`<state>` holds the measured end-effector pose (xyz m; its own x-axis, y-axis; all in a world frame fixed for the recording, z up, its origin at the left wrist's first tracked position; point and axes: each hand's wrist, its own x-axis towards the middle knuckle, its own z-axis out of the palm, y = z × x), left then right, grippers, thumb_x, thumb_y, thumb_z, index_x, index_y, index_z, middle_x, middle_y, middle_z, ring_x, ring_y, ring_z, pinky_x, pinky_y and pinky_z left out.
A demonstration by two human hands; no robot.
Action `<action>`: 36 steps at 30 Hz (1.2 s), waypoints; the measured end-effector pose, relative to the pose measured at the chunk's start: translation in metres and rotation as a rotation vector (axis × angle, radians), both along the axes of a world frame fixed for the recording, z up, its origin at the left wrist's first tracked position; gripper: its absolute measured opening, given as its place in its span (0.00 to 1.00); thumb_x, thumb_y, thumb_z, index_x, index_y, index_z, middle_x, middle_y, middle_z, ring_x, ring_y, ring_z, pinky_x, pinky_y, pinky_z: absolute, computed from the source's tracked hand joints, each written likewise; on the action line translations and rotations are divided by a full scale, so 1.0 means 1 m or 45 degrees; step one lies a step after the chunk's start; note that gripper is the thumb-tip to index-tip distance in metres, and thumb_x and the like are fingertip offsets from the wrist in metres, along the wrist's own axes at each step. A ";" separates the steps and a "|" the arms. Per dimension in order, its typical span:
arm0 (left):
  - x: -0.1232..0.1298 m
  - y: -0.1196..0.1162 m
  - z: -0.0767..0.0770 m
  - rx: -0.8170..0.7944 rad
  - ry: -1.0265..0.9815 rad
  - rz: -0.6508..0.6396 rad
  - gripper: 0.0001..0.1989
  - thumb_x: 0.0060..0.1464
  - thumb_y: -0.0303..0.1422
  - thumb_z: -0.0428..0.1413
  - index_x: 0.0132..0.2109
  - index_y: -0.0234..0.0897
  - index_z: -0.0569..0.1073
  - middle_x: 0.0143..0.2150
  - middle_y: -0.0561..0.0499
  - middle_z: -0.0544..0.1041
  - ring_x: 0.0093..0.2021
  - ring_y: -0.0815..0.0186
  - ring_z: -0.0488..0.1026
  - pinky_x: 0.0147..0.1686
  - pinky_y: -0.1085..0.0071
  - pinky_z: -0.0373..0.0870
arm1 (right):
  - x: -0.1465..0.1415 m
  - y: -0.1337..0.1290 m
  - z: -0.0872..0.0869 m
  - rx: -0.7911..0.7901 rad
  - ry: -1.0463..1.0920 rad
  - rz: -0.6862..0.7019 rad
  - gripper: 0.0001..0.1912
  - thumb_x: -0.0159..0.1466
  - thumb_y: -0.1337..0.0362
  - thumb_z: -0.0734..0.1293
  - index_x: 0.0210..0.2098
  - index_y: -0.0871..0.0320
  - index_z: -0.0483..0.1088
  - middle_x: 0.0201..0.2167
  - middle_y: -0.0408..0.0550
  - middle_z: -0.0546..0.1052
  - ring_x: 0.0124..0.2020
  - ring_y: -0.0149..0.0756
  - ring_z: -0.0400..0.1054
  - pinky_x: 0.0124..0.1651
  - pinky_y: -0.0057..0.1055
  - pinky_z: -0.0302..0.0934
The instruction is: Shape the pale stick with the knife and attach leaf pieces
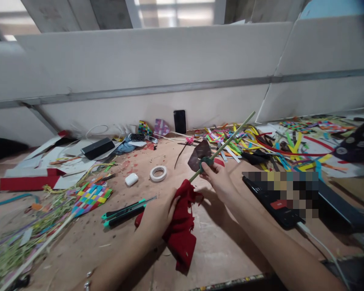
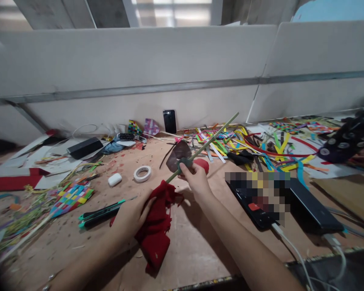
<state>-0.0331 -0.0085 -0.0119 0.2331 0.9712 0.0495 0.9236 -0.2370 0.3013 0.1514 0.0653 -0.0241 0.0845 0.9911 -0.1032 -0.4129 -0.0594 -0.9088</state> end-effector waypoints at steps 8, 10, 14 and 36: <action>-0.002 0.004 0.004 0.071 0.084 -0.083 0.19 0.59 0.36 0.37 0.52 0.41 0.65 0.43 0.47 0.75 0.40 0.62 0.72 0.38 0.70 0.66 | 0.009 0.006 -0.002 0.008 0.037 0.075 0.19 0.42 0.55 0.73 0.28 0.62 0.69 0.27 0.43 0.73 0.25 0.24 0.68 0.30 0.21 0.67; -0.002 0.004 0.004 0.086 0.090 -0.076 0.19 0.59 0.37 0.37 0.50 0.40 0.67 0.41 0.46 0.75 0.39 0.62 0.72 0.38 0.68 0.66 | 0.010 0.007 -0.002 0.003 0.045 0.075 0.19 0.42 0.54 0.73 0.27 0.61 0.69 0.27 0.43 0.73 0.25 0.24 0.68 0.30 0.21 0.67; -0.001 0.003 0.002 0.057 0.108 -0.054 0.20 0.59 0.38 0.36 0.47 0.39 0.68 0.40 0.45 0.75 0.37 0.60 0.73 0.35 0.68 0.67 | 0.007 0.007 -0.001 -0.032 0.075 0.054 0.21 0.40 0.54 0.74 0.26 0.61 0.69 0.26 0.43 0.73 0.25 0.23 0.67 0.29 0.20 0.66; -0.002 0.005 0.004 -0.327 -0.787 -0.033 0.18 0.55 0.42 0.45 0.47 0.39 0.70 0.49 0.50 0.72 0.48 0.63 0.68 0.49 0.71 0.62 | 0.013 0.001 0.014 0.051 0.040 -0.109 0.23 0.39 0.53 0.74 0.28 0.61 0.67 0.21 0.41 0.72 0.21 0.24 0.66 0.25 0.22 0.65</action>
<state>-0.0353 -0.0036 -0.0079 0.2598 0.9643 -0.0506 0.5576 -0.1071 0.8232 0.1641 0.0666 -0.0100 0.1663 0.9838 -0.0674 -0.4429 0.0134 -0.8964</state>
